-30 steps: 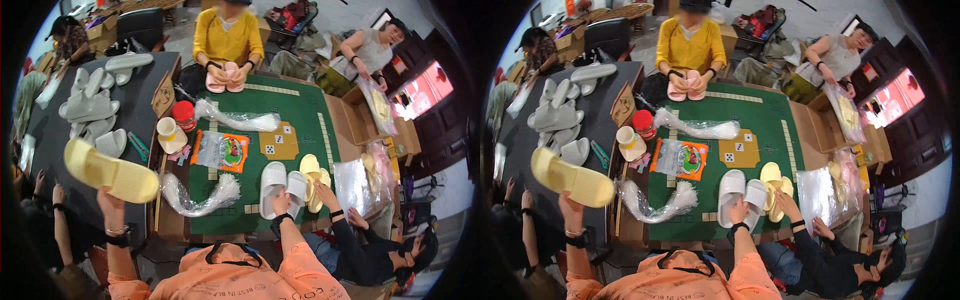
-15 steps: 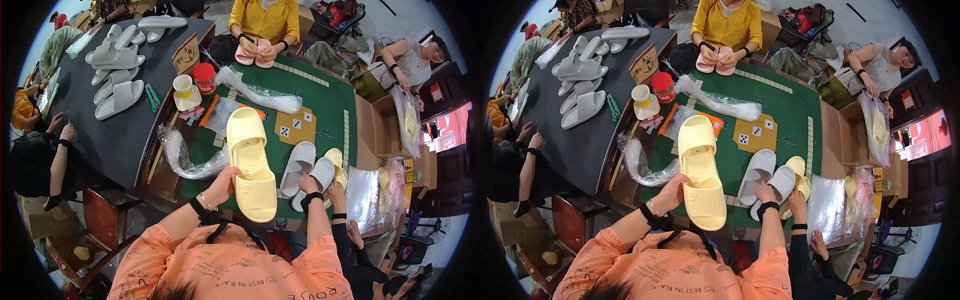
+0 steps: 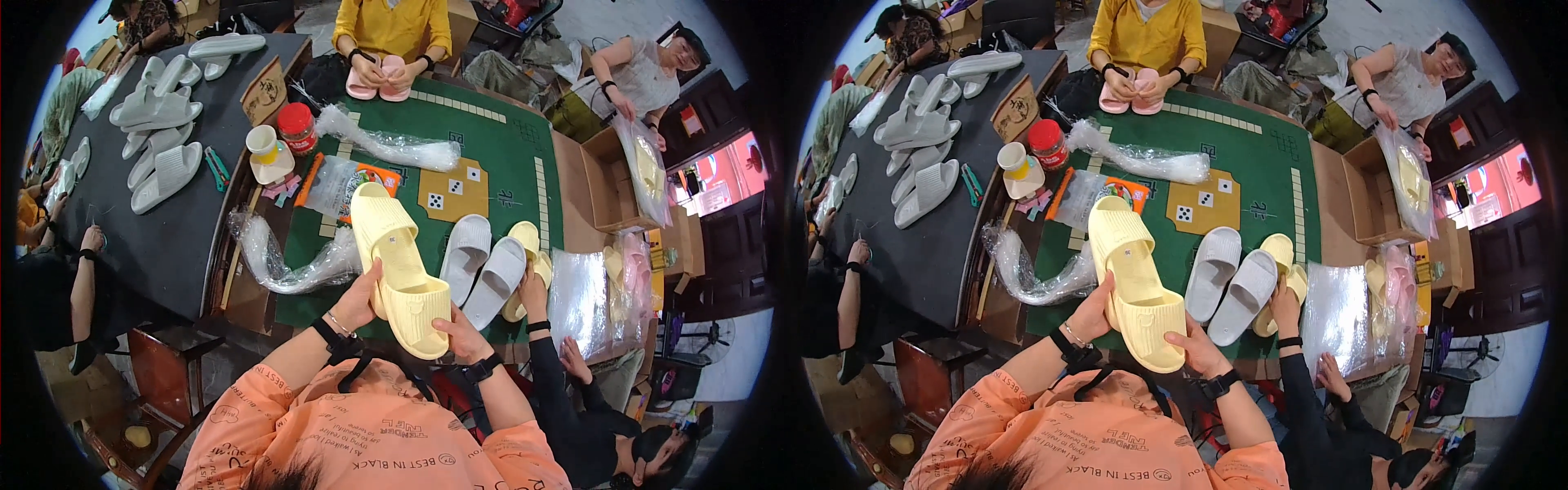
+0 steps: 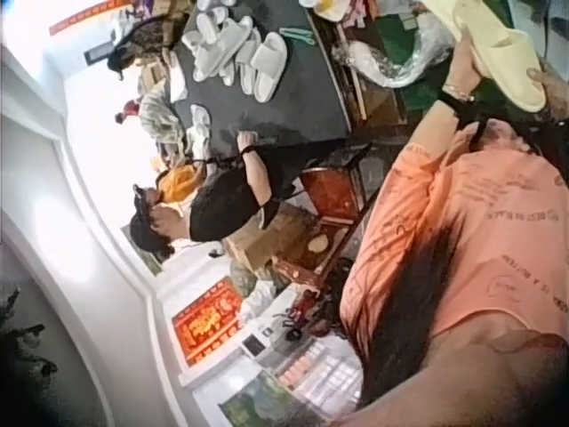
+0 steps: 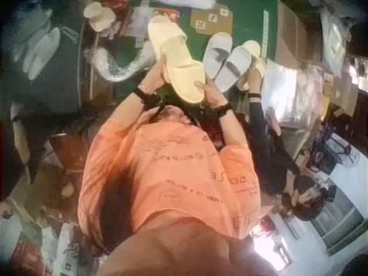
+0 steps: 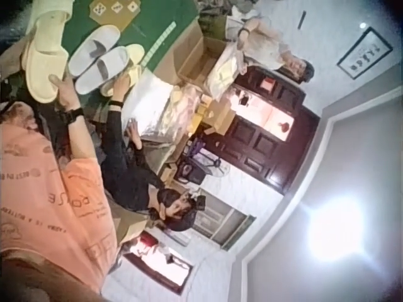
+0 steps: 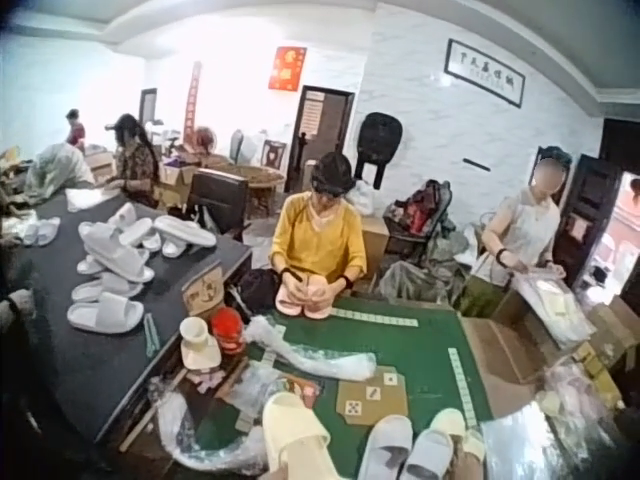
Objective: Packaging finished foam slippers by securing them together and wrapping them in plastic.
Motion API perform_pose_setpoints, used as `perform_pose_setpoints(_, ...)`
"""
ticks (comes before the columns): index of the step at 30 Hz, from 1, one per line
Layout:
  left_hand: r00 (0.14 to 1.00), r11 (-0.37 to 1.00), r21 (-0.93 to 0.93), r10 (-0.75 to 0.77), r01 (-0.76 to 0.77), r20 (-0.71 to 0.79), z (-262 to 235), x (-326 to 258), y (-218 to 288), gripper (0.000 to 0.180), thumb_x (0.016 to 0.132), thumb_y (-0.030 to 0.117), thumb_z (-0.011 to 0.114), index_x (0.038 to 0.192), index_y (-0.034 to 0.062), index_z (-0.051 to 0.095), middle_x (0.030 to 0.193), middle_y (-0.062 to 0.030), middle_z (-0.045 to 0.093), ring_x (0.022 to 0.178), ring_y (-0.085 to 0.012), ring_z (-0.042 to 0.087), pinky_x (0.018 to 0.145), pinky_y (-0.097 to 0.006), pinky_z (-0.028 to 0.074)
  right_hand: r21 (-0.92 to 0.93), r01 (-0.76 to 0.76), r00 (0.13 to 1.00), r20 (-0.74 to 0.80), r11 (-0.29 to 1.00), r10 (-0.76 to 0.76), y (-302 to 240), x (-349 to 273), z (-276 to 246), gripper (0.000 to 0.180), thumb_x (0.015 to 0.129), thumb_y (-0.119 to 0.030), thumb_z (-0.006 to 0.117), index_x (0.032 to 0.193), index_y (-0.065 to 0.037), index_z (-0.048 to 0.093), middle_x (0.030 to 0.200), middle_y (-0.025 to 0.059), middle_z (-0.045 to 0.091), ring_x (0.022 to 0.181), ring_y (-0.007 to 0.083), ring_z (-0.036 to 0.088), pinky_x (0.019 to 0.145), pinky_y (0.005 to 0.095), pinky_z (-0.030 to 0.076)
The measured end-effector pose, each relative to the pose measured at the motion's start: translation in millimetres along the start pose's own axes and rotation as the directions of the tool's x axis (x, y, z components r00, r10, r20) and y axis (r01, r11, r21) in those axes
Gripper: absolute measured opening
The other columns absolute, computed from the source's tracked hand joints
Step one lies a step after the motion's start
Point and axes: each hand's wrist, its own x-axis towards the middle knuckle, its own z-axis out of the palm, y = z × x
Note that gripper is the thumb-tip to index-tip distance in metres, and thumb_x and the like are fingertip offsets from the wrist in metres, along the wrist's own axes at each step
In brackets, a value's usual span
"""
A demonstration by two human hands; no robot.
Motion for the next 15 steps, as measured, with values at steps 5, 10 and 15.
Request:
perform_pose_setpoints(5, 0.997, 0.999, 0.035, 0.02, -0.017, -0.077, -22, 9, 36, 0.043, 0.091, 0.036, 0.046, 0.121, 0.0049, 0.043, 0.111, -0.0064, 0.055, 0.099, -0.018, 0.055, 0.086, -0.033, 0.046, -0.305, -0.103, 0.972, 0.171, 0.947, 0.161, -28, -26, -37, 0.079, 0.069, -0.008, 0.073, 0.134, -0.004, 0.028, 0.123, 0.0056, 0.046, 0.113, 0.0143, 0.044, 0.095, 0.029, 0.036)
perform_pose_setpoints(10, 0.98, 0.812, 0.558, -0.2, 0.168, -0.004, -56, 1, 48, 0.036, 0.089, 0.015, 0.052, 0.121, 0.001, 0.045, 0.109, -0.0074, 0.057, 0.094, -0.0159, 0.059, 0.08, -0.031, 0.05, -0.917, -0.088, 0.876, 0.114, 0.388, 0.468, -77, -8, -75, 0.073, 0.058, -0.012, 0.079, 0.121, -0.007, 0.042, 0.109, 0.0065, 0.055, 0.103, 0.0182, 0.05, 0.088, 0.0295, 0.04)
perform_pose_setpoints(15, 0.963, 0.719, 0.66, -0.269, 0.218, -0.025, -99, 5, -6, 0.038, 0.087, 0.012, 0.055, 0.121, 0.001, 0.044, 0.109, -0.0053, 0.056, 0.096, -0.012, 0.055, 0.082, -0.028, 0.047, -0.941, 0.112, 0.804, -0.103, -0.32, 0.585, -66, 72, -31, 0.071, 0.044, -0.01, 0.08, 0.11, -0.022, 0.057, 0.101, 0.0089, 0.061, 0.1, 0.027, 0.054, 0.091, 0.0411, 0.035)
